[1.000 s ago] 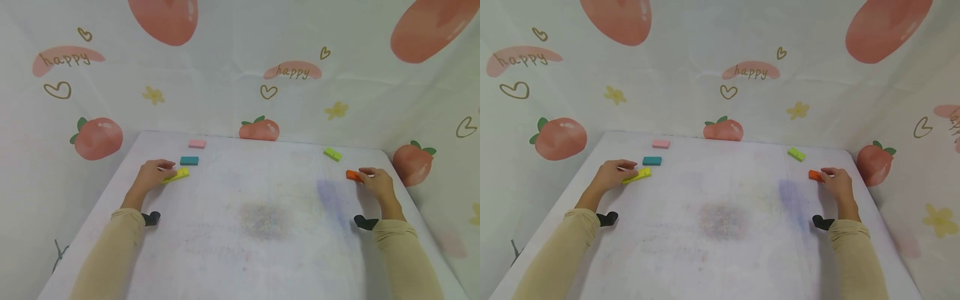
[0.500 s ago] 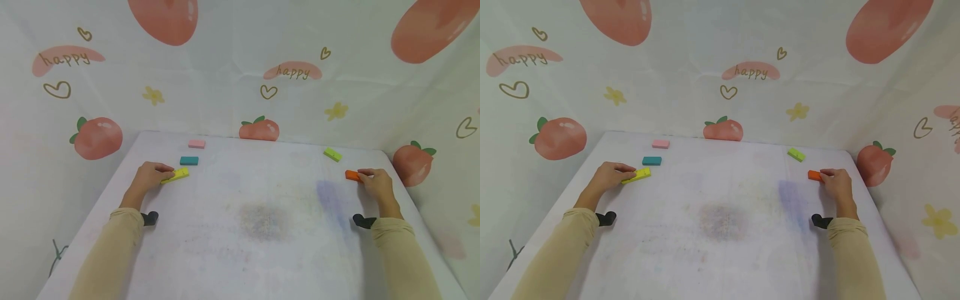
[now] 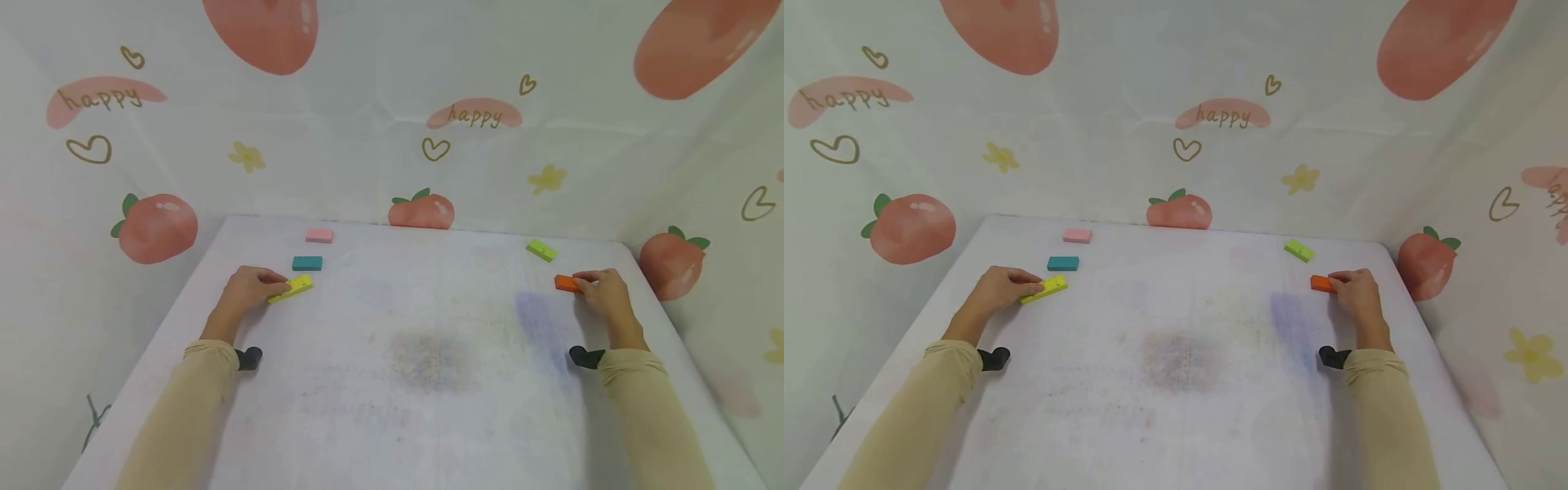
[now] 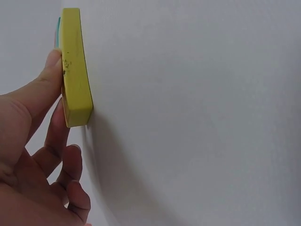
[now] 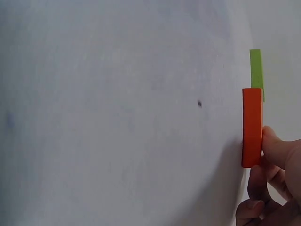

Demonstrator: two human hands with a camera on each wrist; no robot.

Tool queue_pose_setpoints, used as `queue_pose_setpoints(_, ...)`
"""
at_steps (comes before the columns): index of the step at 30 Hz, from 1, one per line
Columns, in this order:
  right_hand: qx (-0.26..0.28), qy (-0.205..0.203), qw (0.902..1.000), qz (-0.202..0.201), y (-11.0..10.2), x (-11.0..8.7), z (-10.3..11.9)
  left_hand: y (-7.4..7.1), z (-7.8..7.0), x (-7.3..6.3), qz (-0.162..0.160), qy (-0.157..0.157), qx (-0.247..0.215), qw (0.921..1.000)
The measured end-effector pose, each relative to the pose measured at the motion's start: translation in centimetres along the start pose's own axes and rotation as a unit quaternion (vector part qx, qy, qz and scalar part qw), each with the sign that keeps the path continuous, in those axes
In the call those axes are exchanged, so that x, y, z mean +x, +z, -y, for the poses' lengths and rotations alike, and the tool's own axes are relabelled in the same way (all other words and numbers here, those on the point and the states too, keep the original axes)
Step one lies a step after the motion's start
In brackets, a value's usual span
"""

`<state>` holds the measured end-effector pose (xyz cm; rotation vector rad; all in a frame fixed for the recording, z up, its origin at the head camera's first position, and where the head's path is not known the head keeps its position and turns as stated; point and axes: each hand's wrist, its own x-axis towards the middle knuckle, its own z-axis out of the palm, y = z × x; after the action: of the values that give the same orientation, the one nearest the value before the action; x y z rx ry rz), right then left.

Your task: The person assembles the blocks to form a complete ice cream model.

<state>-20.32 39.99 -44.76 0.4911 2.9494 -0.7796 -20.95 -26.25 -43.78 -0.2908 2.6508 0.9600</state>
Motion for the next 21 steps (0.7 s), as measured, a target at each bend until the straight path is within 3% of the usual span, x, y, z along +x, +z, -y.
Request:
queue_pose_setpoints(5,0.006,0.006,1.0000,0.005,0.4,0.1,0.9,0.1,-0.5,0.0,0.011,-0.004,0.000,0.9999)
queue_pose_setpoints(14,0.005,-0.031,0.9995,0.006,1.1,0.4,2.0,0.8,-0.9,0.2,0.005,0.005,0.002,1.0000)
queue_pose_setpoints(21,0.018,-0.027,0.9994,0.014,1.8,0.7,2.8,1.5,-1.6,0.5,0.005,0.017,0.003,0.9998)
